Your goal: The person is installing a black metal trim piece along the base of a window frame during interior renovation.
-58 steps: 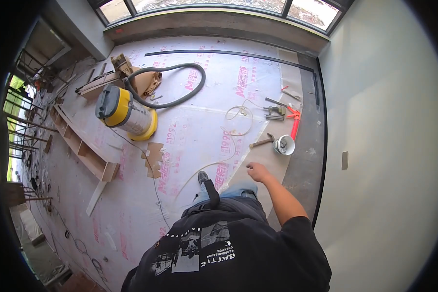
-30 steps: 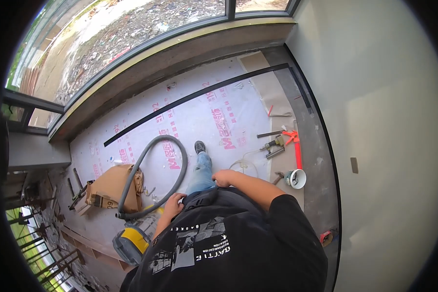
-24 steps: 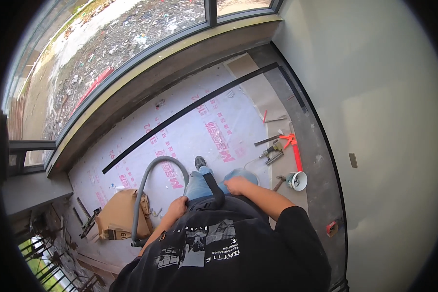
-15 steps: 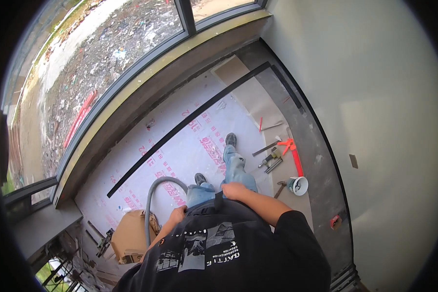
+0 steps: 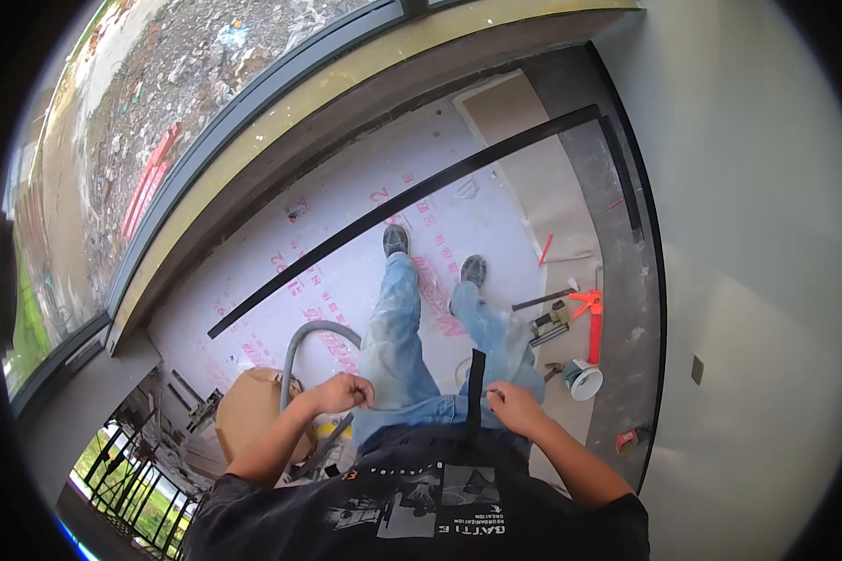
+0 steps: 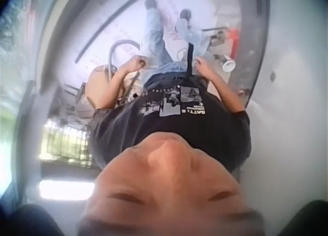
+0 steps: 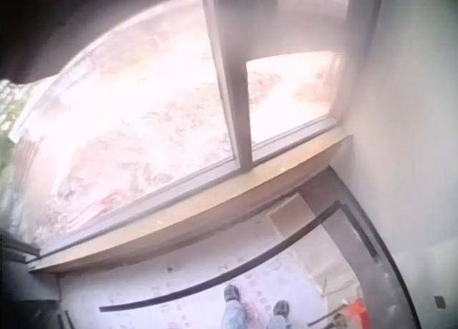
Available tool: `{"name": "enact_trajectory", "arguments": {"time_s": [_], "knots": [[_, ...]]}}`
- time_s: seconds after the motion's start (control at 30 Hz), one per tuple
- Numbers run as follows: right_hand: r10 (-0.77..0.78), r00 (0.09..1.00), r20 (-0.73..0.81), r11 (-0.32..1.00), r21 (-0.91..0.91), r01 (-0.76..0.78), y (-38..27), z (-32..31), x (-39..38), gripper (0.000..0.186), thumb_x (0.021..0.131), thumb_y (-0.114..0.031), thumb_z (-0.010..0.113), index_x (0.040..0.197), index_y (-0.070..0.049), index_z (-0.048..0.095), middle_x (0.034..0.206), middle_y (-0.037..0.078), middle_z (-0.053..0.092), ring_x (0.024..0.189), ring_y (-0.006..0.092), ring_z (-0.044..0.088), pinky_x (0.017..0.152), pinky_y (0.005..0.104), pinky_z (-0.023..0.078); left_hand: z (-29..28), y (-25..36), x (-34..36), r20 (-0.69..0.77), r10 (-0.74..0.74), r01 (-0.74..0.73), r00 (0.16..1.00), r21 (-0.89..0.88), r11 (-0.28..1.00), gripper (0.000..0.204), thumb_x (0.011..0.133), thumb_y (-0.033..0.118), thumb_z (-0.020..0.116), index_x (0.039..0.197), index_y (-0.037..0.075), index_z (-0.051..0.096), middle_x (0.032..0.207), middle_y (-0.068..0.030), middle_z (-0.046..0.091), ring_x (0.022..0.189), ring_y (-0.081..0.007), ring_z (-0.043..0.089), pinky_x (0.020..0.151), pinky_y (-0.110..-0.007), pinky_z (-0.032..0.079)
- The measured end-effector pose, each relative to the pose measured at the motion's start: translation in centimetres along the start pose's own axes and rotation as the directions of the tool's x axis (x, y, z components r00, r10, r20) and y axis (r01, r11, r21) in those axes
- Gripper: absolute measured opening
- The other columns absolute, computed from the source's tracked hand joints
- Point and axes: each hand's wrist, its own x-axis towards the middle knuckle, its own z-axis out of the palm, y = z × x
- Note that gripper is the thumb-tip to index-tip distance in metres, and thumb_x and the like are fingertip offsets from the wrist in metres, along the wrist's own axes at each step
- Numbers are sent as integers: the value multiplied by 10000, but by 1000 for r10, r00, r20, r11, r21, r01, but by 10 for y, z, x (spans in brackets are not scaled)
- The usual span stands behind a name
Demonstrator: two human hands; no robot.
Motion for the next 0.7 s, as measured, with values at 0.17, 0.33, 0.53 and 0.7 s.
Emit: {"name": "enact_trajectory", "arguments": {"time_s": [0.17, 0.33, 0.53, 0.7], "knots": [[-189, 847, -496, 930, -367, -7, 98, -59, 163, 387, 898, -183, 627, 1247, -18, 602, 1322, 212, 570, 1196, 423, 532, 1033, 481, 424, -270, -148, 279, -745, 186, 72, 641, 300, 951, 196, 868, 75, 511, 955, 41, 683, 889, -182, 707, 901, -337, 699, 833, -415, 548], [-249, 750, -613, 907, -419, -41, 165, -71, 296, 409, 878, -136, 615, 1266, -11, 582, 1452, 208, 475, 1312, 440, 418, 1142, 525, 302, -373, -248, 425, -707, 85, 424, 702, 511, 748, 269, 882, 221, 633, 1106, 74, 650, 1155, -182, 648, 1035, -380, 652, 903, -498, 523], [-357, 506, -785, 892, -448, -66, 188, -92, 399, 352, 879, -93, 576, 1217, 5, 597, 1458, 207, 487, 1338, 429, 409, 1155, 515, 274, -364, -275, 508, -687, 314, 407, 656, 672, 618, 724, 793, 434, 794, 1341, 54, 510, 1240, -156, 562, 1143, -336, 578, 1000, -454, 450], [-507, 402, -762, 859, -485, 164, 174, -130, 460, 264, 912, -109, 582, 1145, 5, 634, 1376, 202, 562, 1292, 409, 489, 1120, 465, 351, -384, -292, 493, -630, 385, 371, 674, 740, 562, 642, 830, 392, 749, 1311, 32, 524, 1219, -184, 604, 1113, -348, 606, 961, -462, 488]]}}
